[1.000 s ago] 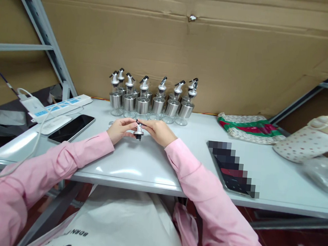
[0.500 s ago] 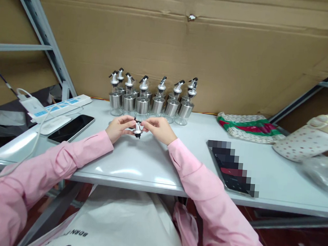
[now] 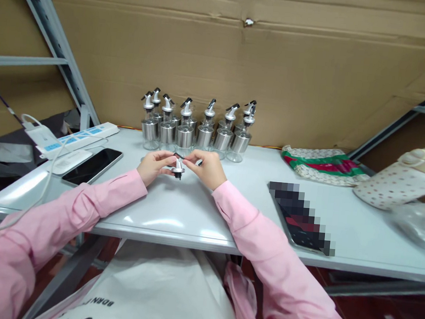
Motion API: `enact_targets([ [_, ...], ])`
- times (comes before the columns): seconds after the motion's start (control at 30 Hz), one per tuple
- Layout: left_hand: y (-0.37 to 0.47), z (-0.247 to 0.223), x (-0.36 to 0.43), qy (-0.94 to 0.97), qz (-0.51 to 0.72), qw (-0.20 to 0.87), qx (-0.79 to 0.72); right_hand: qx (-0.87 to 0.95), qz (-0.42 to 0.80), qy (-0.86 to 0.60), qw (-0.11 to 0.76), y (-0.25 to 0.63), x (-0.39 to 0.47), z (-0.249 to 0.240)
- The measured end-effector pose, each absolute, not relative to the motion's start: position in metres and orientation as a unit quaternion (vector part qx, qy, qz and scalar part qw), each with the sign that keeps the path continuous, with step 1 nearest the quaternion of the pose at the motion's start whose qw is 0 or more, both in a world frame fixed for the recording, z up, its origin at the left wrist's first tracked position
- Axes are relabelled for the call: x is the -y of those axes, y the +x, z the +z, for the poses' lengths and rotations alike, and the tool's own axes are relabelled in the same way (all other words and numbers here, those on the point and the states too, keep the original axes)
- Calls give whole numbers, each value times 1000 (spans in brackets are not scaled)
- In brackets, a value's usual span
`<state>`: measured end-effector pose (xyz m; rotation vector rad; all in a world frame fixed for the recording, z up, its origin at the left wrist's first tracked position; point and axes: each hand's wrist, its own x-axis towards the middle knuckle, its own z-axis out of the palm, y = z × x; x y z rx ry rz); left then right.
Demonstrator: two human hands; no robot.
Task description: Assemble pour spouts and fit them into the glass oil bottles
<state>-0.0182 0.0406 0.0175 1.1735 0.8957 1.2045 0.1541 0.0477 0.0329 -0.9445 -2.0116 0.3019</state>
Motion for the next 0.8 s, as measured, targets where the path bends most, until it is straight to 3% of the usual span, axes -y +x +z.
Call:
enact_targets([
  [0.37,-17,17,-41,491,514,587,-386,866,-82,-310,385,156,-52,30],
  [0.8,-17,19,-38,487,524,584,-385,867,-31,-329,373,155,-46,34],
])
